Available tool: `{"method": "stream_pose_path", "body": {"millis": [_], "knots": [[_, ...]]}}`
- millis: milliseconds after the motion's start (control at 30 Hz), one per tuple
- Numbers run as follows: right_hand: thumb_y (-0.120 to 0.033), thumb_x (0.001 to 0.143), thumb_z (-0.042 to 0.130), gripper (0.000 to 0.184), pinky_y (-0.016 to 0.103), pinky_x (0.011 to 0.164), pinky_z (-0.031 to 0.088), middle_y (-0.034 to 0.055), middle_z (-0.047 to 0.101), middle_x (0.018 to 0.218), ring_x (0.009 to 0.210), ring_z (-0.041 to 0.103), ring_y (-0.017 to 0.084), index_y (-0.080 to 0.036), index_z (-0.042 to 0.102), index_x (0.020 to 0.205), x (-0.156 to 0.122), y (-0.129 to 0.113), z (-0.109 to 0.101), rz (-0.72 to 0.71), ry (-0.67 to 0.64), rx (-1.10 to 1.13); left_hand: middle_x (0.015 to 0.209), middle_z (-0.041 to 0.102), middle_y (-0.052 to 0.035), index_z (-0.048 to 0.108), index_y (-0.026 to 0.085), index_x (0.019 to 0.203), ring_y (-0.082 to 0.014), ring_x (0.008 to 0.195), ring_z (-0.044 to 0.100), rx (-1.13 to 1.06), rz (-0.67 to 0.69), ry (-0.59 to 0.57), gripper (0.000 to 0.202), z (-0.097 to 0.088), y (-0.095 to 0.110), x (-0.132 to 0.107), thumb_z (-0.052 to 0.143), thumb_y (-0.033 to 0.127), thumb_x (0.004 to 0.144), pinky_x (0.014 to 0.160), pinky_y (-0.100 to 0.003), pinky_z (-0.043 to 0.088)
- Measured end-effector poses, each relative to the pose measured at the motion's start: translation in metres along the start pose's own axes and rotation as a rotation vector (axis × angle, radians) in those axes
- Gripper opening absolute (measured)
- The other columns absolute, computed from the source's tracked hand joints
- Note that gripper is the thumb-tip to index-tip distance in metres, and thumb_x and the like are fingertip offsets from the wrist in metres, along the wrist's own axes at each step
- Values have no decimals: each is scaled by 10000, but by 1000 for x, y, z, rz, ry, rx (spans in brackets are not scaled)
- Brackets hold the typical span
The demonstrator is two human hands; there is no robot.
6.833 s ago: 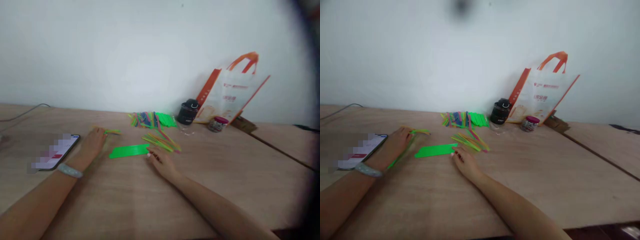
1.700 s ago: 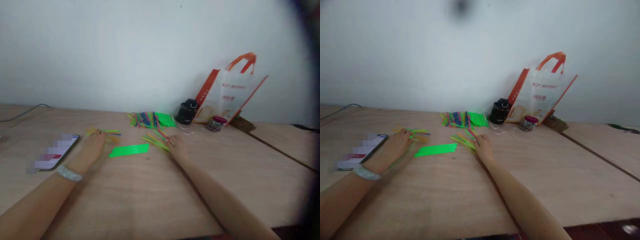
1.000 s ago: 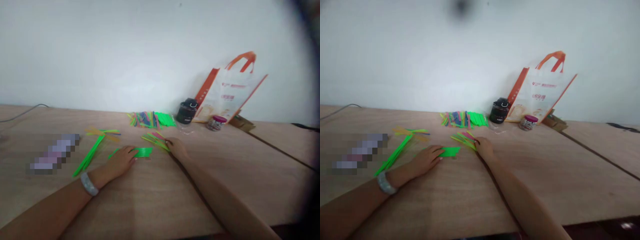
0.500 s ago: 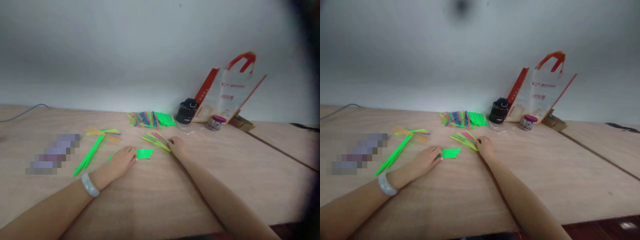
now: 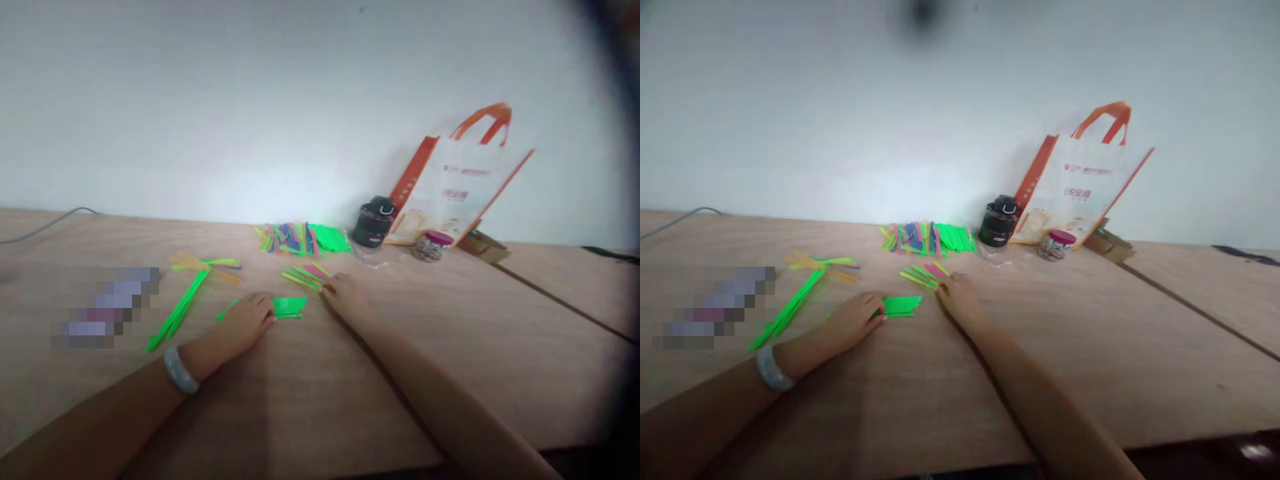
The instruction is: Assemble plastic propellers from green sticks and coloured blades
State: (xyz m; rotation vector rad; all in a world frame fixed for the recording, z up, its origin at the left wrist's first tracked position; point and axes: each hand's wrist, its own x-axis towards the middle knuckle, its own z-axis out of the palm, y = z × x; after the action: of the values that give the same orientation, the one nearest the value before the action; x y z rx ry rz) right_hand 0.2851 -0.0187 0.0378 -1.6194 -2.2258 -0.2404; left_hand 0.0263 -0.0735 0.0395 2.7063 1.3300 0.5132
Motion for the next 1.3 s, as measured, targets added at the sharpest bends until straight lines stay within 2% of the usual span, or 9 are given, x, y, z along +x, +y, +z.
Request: {"method": "stream_pose_path", "body": {"millis": [300, 467, 533, 600, 700, 800, 933, 1100, 1300], "knots": [[-196, 883, 412, 230, 299, 741, 404, 102, 634, 837, 830, 560, 209, -158, 624, 802, 2, -1, -2, 46, 67, 2, 1088, 559, -87, 549, 166, 911, -213, 1023, 510, 57, 65, 98, 147, 5, -2, 0, 412, 216, 918, 900, -399, 444], [-226, 908, 382, 250, 286, 682, 440, 87, 673, 902, 786, 614, 202, -165, 601, 1011, -6, -19, -9, 122, 47, 179, 915, 573, -59, 547, 168, 905, -207, 895, 524, 68, 68, 104, 174, 1, 2, 0, 400, 258, 931, 825, -379, 462], [-190, 894, 378, 311, 298, 754, 462, 83, 670, 1019, 886, 620, 207, -180, 561, 1146, -12, -29, -12, 65, 56, 275, 910, 573, -56, 552, 168, 930, -200, 893, 532, 41, 64, 122, 197, 0, 3, -1, 372, 249, 941, 825, -365, 465], [-138, 862, 388, 396, 321, 885, 443, 81, 614, 1185, 1050, 575, 211, -188, 516, 1233, -17, -38, -14, -52, 69, 365, 949, 568, -60, 547, 173, 1028, -193, 907, 541, 18, 46, 144, 226, 1, 5, -2, 343, 228, 947, 828, -352, 470], [-116, 829, 395, 389, 354, 915, 444, 89, 620, 1168, 1067, 565, 211, -186, 567, 1171, -24, -50, -14, -110, 68, 464, 1010, 542, -61, 469, 206, 1221, -176, 881, 558, -8, 2, 141, 316, 1, 6, -3, 320, 196, 942, 787, -319, 489], [-110, 808, 393, 373, 352, 880, 464, 82, 651, 1084, 1006, 587, 201, -193, 600, 1108, -27, -56, -15, -98, 55, 542, 1021, 523, -56, 416, 241, 1294, -161, 843, 566, -11, -14, 120, 379, 3, 5, -4, 323, 176, 933, 753, -296, 498], [-117, 802, 379, 363, 345, 837, 483, 67, 675, 995, 933, 607, 195, -195, 620, 1061, -27, -57, -13, -55, 32, 601, 1028, 525, -62, 414, 233, 1309, -160, 847, 569, 1, -19, 130, 410, 6, 1, -4, 342, 137, 917, 746, -289, 501], [-119, 787, 406, 426, 369, 939, 444, 78, 641, 1139, 1073, 571, 203, -189, 599, 1161, -26, -55, -8, -55, 53, 672, 1038, 530, -59, 434, 223, 1296, -156, 841, 573, 21, -18, 171, 407, 8, 0, -4, 363, 124, 907, 747, -293, 506], [-110, 801, 403, 450, 388, 973, 422, 62, 627, 1171, 1105, 554, 197, -220, 571, 1204, -31, -64, -5, -102, 21, 772, 1002, 557, -59, 505, 207, 1232, -154, 850, 576, -11, 24, 228, 349, 7, 3, -3, 386, 131, 913, 762, -283, 504]]}}
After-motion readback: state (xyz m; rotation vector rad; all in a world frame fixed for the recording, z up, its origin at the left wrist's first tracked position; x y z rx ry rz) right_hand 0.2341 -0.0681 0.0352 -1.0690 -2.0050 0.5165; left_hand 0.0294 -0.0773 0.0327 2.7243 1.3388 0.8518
